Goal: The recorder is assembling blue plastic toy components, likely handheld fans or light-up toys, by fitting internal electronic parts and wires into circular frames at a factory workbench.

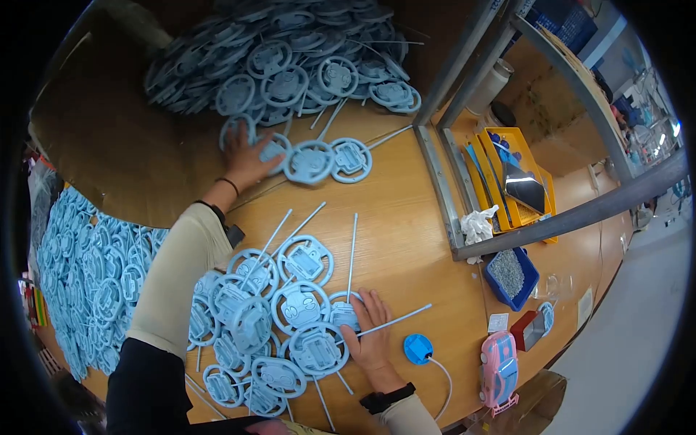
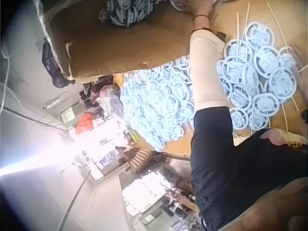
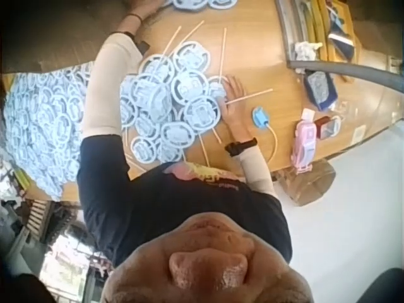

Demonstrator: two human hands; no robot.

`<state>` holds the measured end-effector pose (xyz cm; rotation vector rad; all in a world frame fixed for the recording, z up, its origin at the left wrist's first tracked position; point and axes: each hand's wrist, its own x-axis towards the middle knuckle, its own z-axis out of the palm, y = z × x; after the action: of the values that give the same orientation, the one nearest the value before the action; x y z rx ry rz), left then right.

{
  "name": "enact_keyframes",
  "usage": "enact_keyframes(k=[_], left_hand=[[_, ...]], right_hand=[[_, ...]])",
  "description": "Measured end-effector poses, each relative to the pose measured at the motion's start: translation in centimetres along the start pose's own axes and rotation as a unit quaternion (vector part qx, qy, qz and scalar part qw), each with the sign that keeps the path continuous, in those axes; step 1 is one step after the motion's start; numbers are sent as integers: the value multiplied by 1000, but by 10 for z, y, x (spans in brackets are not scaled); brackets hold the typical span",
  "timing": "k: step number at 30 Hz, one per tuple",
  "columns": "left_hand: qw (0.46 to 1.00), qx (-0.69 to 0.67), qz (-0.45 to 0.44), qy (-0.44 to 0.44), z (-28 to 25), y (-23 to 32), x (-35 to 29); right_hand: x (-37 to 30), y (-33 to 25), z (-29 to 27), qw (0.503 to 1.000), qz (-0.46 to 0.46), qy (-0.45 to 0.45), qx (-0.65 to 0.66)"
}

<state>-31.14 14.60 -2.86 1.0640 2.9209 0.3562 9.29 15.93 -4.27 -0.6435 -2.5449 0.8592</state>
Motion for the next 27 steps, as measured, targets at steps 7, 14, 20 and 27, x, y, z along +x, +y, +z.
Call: enact_keyframes(k=[7, 14, 20, 27], left_hand=[[973, 10, 212, -93, -1, 22, -118], [925, -194, 239, -224, -58, -19, -170], [962, -226, 22, -153, -149, -80, -259], [970, 24, 206, -126, -90, -126, -348]], right_hand=[[-19, 9, 11, 1000, -12, 16, 1], [-11, 20, 17, 998, 14, 15, 53], [-17, -52, -71, 927, 261, -269, 14], [-125, -71, -61, 944, 39, -321, 60]])
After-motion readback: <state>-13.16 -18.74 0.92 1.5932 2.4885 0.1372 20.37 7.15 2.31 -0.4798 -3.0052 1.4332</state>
